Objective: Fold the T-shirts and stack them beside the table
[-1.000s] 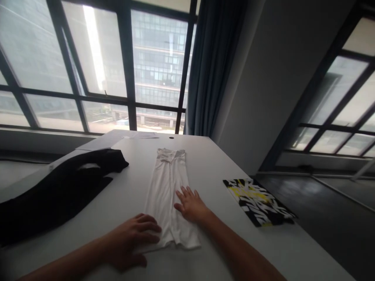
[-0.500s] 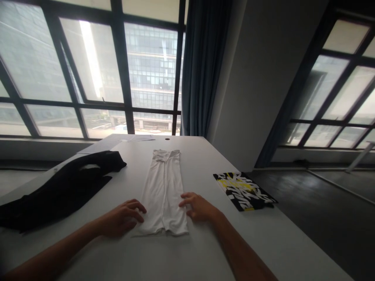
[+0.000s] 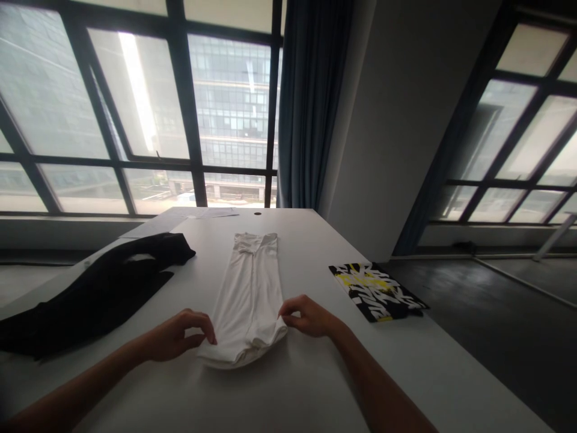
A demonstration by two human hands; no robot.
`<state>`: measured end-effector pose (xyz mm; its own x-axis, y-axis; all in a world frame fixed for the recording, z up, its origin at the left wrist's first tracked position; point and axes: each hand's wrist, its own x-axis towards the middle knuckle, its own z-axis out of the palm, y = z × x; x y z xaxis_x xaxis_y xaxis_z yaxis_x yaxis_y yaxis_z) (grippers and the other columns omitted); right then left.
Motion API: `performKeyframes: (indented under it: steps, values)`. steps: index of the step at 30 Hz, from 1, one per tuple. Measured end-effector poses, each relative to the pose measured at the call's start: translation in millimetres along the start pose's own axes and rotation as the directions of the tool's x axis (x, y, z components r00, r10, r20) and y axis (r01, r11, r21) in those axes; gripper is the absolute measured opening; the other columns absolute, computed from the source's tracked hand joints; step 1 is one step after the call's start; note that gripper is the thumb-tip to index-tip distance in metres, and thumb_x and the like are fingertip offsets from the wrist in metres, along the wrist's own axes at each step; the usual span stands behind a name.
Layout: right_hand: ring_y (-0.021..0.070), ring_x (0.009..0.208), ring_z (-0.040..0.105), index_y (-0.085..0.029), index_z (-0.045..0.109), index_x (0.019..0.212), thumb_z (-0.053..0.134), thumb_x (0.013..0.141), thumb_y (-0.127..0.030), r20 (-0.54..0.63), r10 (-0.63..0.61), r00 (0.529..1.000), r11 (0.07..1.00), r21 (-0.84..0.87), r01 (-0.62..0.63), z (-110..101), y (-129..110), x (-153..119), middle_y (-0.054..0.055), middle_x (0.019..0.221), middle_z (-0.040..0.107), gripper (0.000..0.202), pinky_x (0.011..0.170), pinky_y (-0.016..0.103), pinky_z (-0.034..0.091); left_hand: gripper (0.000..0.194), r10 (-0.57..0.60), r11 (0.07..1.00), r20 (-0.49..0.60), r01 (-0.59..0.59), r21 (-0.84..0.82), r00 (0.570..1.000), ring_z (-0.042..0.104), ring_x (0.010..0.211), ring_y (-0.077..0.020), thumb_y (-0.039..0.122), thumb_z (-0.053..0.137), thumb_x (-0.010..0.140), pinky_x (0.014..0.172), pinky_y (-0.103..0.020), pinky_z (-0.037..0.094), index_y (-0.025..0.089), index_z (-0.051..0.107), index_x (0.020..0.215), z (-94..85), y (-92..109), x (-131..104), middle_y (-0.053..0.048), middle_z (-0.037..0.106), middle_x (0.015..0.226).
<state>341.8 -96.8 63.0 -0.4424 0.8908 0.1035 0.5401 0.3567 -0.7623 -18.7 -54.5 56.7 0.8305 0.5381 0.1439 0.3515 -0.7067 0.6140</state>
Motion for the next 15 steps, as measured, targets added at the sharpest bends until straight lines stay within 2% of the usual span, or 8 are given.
performKeyframes:
  steps: [2, 4, 6, 8, 10, 12, 14, 15]
  values:
    - [0.0180, 0.077, 0.065, -0.013, 0.074, 0.088, 0.065, 0.082, -0.034, 0.073, 0.008, 0.997, 0.998, 0.069, -0.013, -4, -3, -1, 0.006, 0.082, 0.074, 0.023, 0.075, 0.029, 0.049, 0.022, 0.006, 1.000, 0.066, -0.005, -0.012, 0.998, 0.065, 0.081, -0.0158, 0.038, 0.057, 0.093, 0.090, -0.031, 0.044, 0.025, 0.075, 0.096, -5.1, 7, -6, -0.003, 0.076, 0.093]
    - [0.0149, 0.069, 0.061, -0.012, 0.073, 0.087, 0.068, 0.081, -0.041, 0.170, 0.009, 0.985, 0.986, 0.164, -0.038, -10, -6, 4, 0.004, 0.075, 0.071, 0.030, 0.068, 0.027, 0.047, 0.025, 0.046, 0.996, 0.078, -0.040, -0.078, 0.996, 0.063, 0.079, -0.0156, 0.042, 0.059, 0.092, 0.088, -0.030, 0.044, 0.025, 0.076, 0.094, -11.2, 11, -5, -0.003, 0.076, 0.089]
    - [0.0138, 0.067, 0.060, -0.012, 0.071, 0.085, 0.072, 0.076, -0.050, 0.221, -0.003, 0.975, 0.959, 0.276, -0.059, -16, -6, 18, 0.003, 0.074, 0.069, 0.039, 0.066, 0.026, 0.046, 0.034, 0.023, 0.975, 0.015, -0.019, -0.220, 1.000, 0.061, 0.073, -0.0152, 0.050, 0.060, 0.089, 0.077, -0.029, 0.046, 0.020, 0.075, 0.091, -18.4, 10, 6, -0.004, 0.073, 0.080]
    - [0.0144, 0.068, 0.060, -0.012, 0.069, 0.083, 0.076, 0.069, -0.055, 0.144, 0.017, 0.989, 0.939, 0.338, -0.066, -21, -3, 41, 0.003, 0.075, 0.068, 0.046, 0.067, 0.028, 0.048, 0.044, -0.083, 0.912, -0.115, 0.029, -0.408, 0.990, 0.059, 0.068, -0.0152, 0.059, 0.064, 0.082, 0.067, -0.027, 0.046, 0.016, 0.072, 0.089, -24.9, 1, 27, -0.004, 0.069, 0.074]
    - [0.0153, 0.068, 0.062, -0.014, 0.068, 0.085, 0.073, 0.071, -0.057, -0.033, 0.102, 0.994, 0.948, 0.307, -0.087, -22, 4, 66, 0.004, 0.078, 0.068, 0.046, 0.068, 0.029, 0.049, 0.054, -0.242, 0.830, -0.272, 0.053, -0.555, 0.931, 0.061, 0.070, -0.0170, 0.065, 0.067, 0.076, 0.069, -0.030, 0.049, 0.014, 0.069, 0.093, -27.4, -14, 52, -0.004, 0.067, 0.075]
    - [0.0161, 0.069, 0.064, -0.014, 0.068, 0.092, 0.063, 0.081, -0.052, -0.240, 0.214, 0.947, 0.966, 0.198, -0.168, -17, 14, 85, 0.005, 0.083, 0.069, 0.040, 0.069, 0.031, 0.050, 0.065, -0.435, 0.769, -0.374, 0.121, -0.628, 0.819, 0.065, 0.076, -0.0195, 0.071, 0.063, 0.074, 0.074, -0.035, 0.052, 0.014, 0.065, 0.106, -24.0, -33, 71, -0.006, 0.069, 0.086]
    - [0.0173, 0.073, 0.065, -0.014, 0.066, 0.104, 0.056, 0.087, -0.044, -0.372, 0.285, 0.884, 0.958, 0.074, -0.278, -7, 25, 93, 0.008, 0.088, 0.070, 0.035, 0.073, 0.031, 0.050, 0.078, -0.590, 0.717, -0.364, 0.260, -0.647, 0.721, 0.067, 0.074, -0.0199, 0.075, 0.056, 0.075, 0.072, -0.037, 0.053, 0.015, 0.057, 0.124, -15.3, -55, 77, -0.009, 0.069, 0.095]
    - [0.0176, 0.075, 0.066, -0.013, 0.065, 0.109, 0.055, 0.088, -0.040, -0.401, 0.300, 0.866, 0.948, 0.023, -0.318, 0, 30, 92, 0.009, 0.090, 0.071, 0.035, 0.075, 0.031, 0.050, 0.083, -0.616, 0.715, -0.347, 0.317, -0.623, 0.707, 0.067, 0.075, -0.0202, 0.076, 0.055, 0.075, 0.071, -0.037, 0.054, 0.015, 0.051, 0.131, -9.8, -65, 76, -0.010, 0.069, 0.099]
